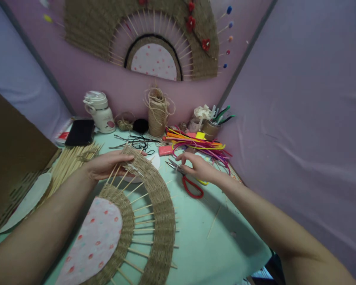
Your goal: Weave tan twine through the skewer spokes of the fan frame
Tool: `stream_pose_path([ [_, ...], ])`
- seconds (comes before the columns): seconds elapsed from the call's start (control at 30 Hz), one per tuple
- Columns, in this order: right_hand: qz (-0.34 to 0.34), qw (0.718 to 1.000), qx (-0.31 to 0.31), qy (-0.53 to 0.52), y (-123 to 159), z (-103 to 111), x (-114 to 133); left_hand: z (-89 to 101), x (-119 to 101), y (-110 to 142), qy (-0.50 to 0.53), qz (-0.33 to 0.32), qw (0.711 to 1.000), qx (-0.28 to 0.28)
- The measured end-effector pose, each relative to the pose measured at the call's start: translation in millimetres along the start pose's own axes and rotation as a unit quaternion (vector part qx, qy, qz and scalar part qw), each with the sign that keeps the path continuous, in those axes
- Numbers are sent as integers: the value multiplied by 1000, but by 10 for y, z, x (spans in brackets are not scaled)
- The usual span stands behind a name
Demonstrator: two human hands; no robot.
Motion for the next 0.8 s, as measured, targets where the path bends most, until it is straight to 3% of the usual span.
stream_pose_path([
  [0.1,-57,986,-62,-147,-81,-13,185,5,10,-6,-1,-3,1000,-2],
  [0.17,-75,977,-98,-173,-152,-48,304,5,16,-8,3,-5,1000,-3],
  [0.37,-72,984,-154,-61,-296,-224,535,-3,16,-2,9,-16,1000,10],
  [0.5,-87,977,-184,-58,-306,-323,567,-4,13,0,1,-16,1000,10],
  [0.8,-47,978,-200,-24,-507,-306,755,2,-29,36,2,-35,999,8],
])
Point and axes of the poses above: each hand's wrist, its own y-axis away from the middle knuckle, its own z-axis out of the back of the hand, x = y × z, the point moved 5 cm from there along -y, towards the middle knuckle, and after that the axes turned 13 degrees about -y, right-handed, at the moved point
